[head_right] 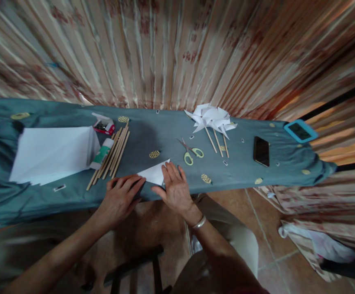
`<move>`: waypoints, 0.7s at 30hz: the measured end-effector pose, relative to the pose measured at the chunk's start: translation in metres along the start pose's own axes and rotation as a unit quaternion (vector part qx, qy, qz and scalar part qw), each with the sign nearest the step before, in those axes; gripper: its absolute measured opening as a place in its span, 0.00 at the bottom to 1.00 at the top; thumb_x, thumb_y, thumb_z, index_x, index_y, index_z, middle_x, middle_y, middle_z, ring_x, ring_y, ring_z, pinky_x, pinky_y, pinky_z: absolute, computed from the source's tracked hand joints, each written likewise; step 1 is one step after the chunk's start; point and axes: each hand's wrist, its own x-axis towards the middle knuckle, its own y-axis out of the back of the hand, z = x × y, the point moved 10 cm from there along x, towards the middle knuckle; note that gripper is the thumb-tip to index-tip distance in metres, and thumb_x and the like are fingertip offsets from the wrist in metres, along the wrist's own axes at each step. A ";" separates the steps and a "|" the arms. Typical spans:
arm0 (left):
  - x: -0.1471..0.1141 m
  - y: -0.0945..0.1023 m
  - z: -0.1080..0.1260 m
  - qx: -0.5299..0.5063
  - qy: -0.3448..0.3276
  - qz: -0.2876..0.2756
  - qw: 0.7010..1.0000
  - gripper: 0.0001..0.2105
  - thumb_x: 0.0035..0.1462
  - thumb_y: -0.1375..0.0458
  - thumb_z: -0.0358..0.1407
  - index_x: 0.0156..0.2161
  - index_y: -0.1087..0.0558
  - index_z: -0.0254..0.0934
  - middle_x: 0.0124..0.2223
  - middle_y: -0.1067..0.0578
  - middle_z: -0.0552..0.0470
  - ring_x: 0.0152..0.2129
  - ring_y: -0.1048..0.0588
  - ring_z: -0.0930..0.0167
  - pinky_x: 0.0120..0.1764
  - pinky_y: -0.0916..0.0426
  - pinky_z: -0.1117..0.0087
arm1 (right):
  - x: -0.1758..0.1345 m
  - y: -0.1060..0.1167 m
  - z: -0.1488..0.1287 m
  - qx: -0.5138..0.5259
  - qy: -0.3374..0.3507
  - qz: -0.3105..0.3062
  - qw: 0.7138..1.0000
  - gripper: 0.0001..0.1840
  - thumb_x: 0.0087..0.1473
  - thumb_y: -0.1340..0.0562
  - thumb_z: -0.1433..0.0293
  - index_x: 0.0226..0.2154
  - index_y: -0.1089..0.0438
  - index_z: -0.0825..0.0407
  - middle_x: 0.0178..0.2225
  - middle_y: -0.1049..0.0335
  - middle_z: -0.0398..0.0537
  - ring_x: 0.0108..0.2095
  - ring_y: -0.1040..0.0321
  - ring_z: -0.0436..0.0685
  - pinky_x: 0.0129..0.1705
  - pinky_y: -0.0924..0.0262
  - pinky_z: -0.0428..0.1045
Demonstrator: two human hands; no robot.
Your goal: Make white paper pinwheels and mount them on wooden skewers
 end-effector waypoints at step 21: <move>0.001 0.000 -0.002 0.019 0.020 -0.009 1.000 0.22 0.56 0.44 0.29 0.56 0.35 0.37 0.54 0.29 0.44 0.50 0.35 0.60 0.49 0.42 0.56 | 0.018 0.000 0.028 0.094 -0.177 0.011 0.980 0.25 0.59 0.44 0.59 0.55 0.36 0.56 0.59 0.39 0.61 0.59 0.44 0.65 0.58 0.48 0.61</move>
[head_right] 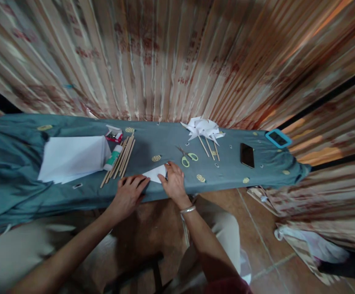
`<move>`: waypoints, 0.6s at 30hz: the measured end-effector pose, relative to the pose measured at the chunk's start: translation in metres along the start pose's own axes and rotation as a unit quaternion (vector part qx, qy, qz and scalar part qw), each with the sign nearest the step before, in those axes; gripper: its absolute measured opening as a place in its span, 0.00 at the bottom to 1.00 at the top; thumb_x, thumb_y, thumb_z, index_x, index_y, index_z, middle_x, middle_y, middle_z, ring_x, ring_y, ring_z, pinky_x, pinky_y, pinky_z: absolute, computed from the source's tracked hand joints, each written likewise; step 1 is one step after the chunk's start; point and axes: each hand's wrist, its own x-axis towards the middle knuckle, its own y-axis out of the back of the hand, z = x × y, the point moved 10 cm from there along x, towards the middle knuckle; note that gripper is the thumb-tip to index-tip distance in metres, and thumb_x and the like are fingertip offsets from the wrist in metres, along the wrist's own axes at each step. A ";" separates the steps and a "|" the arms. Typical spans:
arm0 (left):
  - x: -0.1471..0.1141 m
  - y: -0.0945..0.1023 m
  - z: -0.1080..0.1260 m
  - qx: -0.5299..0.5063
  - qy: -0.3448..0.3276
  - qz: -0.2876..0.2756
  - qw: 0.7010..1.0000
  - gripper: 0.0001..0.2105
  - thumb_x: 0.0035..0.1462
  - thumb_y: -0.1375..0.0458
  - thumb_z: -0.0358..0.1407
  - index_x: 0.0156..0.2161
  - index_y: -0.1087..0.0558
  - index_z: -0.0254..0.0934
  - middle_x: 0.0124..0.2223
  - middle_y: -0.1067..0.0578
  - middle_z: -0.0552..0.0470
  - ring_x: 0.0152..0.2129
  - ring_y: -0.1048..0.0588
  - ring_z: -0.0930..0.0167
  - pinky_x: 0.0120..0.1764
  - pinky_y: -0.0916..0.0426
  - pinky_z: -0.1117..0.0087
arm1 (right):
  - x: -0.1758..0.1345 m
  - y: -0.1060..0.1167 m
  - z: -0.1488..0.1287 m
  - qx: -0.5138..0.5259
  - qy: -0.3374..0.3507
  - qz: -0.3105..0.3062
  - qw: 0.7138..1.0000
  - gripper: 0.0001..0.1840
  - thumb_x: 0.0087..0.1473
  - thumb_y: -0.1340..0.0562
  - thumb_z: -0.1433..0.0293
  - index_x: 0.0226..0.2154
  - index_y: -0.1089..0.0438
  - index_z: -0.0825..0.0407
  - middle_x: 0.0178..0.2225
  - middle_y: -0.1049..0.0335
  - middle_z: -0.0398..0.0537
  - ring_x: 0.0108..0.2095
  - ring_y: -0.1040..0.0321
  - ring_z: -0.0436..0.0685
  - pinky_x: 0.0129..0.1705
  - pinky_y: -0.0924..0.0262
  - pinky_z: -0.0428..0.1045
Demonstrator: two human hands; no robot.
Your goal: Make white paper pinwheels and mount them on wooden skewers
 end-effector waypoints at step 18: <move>-0.004 0.003 -0.004 -0.048 -0.007 0.009 0.999 0.24 0.54 0.44 0.29 0.57 0.37 0.38 0.55 0.31 0.45 0.51 0.36 0.60 0.51 0.45 0.55 | 0.016 0.003 0.011 -0.099 -0.024 0.020 0.995 0.17 0.60 0.45 0.64 0.49 0.34 0.53 0.57 0.39 0.58 0.54 0.40 0.64 0.52 0.43 0.57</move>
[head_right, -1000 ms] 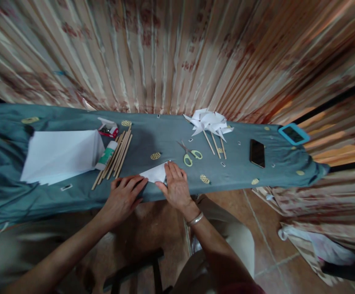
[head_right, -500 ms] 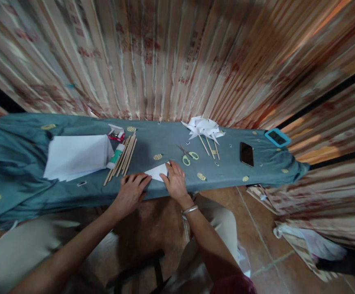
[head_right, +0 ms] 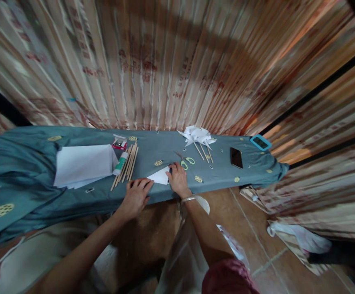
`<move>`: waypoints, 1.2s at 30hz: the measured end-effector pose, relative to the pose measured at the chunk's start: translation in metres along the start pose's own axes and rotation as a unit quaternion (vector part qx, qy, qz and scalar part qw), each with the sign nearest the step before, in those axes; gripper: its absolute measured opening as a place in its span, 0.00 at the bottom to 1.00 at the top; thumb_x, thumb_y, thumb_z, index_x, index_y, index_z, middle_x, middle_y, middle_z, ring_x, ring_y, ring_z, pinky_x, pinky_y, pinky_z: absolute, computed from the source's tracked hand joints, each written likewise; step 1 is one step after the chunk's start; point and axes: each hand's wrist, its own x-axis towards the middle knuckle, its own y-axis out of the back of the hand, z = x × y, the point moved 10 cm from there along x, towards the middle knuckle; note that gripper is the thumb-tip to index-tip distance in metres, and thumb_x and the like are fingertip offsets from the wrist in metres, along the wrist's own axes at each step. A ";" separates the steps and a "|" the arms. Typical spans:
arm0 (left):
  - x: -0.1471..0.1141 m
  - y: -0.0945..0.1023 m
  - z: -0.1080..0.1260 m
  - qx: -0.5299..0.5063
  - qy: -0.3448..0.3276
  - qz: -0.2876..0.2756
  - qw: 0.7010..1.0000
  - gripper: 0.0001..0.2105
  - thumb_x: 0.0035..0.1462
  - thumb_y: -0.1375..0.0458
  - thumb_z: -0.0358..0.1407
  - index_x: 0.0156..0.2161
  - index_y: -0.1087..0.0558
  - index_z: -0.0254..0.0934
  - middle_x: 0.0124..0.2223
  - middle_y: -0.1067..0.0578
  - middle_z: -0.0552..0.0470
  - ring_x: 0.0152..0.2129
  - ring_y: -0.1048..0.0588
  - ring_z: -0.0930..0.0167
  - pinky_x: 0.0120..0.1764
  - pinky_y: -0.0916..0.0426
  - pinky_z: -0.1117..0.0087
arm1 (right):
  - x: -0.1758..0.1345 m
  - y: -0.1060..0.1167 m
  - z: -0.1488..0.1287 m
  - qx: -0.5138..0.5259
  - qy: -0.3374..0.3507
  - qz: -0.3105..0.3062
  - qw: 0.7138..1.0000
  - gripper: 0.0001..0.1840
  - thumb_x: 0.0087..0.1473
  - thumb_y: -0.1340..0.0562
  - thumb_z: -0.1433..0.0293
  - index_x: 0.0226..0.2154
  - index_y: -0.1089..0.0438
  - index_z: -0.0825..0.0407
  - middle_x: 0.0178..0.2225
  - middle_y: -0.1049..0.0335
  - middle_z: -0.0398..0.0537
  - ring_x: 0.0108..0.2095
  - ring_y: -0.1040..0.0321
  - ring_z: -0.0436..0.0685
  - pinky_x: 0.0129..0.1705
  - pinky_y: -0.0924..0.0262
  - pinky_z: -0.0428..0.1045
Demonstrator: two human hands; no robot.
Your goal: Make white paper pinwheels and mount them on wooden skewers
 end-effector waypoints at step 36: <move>0.002 -0.002 0.006 0.061 0.015 -0.012 0.998 0.22 0.57 0.49 0.28 0.57 0.37 0.39 0.54 0.31 0.45 0.51 0.37 0.61 0.51 0.44 0.56 | -0.013 -0.011 -0.018 0.010 0.109 -0.085 0.990 0.26 0.64 0.52 0.62 0.61 0.43 0.53 0.63 0.45 0.57 0.63 0.48 0.61 0.59 0.48 0.59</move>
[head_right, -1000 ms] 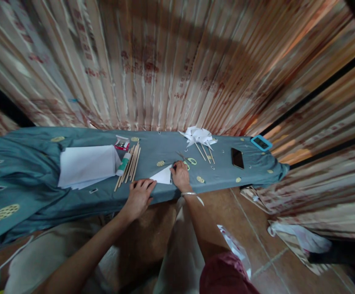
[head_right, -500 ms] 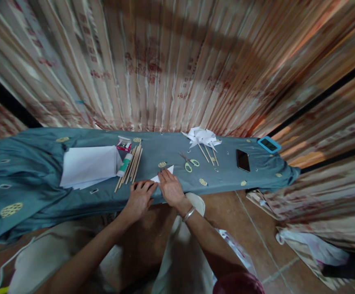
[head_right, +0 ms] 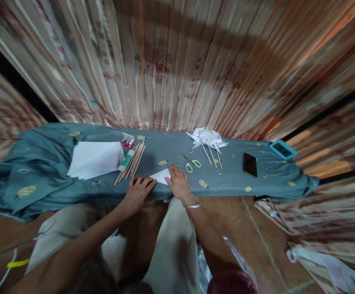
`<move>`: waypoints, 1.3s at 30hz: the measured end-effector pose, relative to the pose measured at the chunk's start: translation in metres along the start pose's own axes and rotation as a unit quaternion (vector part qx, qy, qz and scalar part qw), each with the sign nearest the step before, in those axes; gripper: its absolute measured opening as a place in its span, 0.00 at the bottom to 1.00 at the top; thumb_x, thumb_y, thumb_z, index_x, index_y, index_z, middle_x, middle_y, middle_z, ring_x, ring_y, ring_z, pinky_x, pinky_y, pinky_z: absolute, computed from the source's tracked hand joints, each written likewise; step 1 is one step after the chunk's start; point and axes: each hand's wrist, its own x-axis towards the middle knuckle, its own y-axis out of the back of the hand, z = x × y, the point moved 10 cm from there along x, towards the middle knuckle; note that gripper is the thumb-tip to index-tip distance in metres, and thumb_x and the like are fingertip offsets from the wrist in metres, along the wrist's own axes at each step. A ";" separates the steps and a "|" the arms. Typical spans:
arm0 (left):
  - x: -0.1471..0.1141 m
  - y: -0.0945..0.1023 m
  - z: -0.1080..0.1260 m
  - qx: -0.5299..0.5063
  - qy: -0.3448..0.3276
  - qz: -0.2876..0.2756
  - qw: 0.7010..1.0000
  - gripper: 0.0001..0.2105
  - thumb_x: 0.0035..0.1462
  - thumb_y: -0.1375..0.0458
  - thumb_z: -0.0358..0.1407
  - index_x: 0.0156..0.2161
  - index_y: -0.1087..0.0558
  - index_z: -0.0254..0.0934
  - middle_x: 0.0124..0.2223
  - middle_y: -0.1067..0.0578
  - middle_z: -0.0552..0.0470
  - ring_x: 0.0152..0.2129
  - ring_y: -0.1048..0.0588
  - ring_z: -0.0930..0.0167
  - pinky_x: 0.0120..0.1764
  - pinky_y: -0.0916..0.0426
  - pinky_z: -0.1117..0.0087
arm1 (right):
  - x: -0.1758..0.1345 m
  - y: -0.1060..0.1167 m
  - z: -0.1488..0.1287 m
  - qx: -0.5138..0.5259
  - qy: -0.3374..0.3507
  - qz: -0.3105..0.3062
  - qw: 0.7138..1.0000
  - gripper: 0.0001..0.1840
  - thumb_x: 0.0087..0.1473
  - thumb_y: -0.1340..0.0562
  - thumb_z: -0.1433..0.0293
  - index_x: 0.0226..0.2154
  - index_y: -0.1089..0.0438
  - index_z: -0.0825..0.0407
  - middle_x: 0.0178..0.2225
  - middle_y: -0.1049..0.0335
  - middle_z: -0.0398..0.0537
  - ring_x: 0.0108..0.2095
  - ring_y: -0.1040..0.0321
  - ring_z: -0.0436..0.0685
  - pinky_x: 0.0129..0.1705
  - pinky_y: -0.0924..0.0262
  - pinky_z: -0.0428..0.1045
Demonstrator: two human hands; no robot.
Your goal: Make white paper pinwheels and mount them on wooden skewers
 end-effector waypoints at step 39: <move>0.022 0.011 -0.042 -0.145 0.119 0.127 0.974 0.30 0.57 0.47 0.35 0.64 0.49 0.37 0.66 0.44 0.37 0.63 0.46 0.58 0.59 0.51 0.51 | -0.014 0.019 -0.002 0.172 0.022 0.041 0.984 0.37 0.58 0.44 0.53 0.64 0.50 0.52 0.63 0.46 0.58 0.64 0.50 0.63 0.62 0.50 0.60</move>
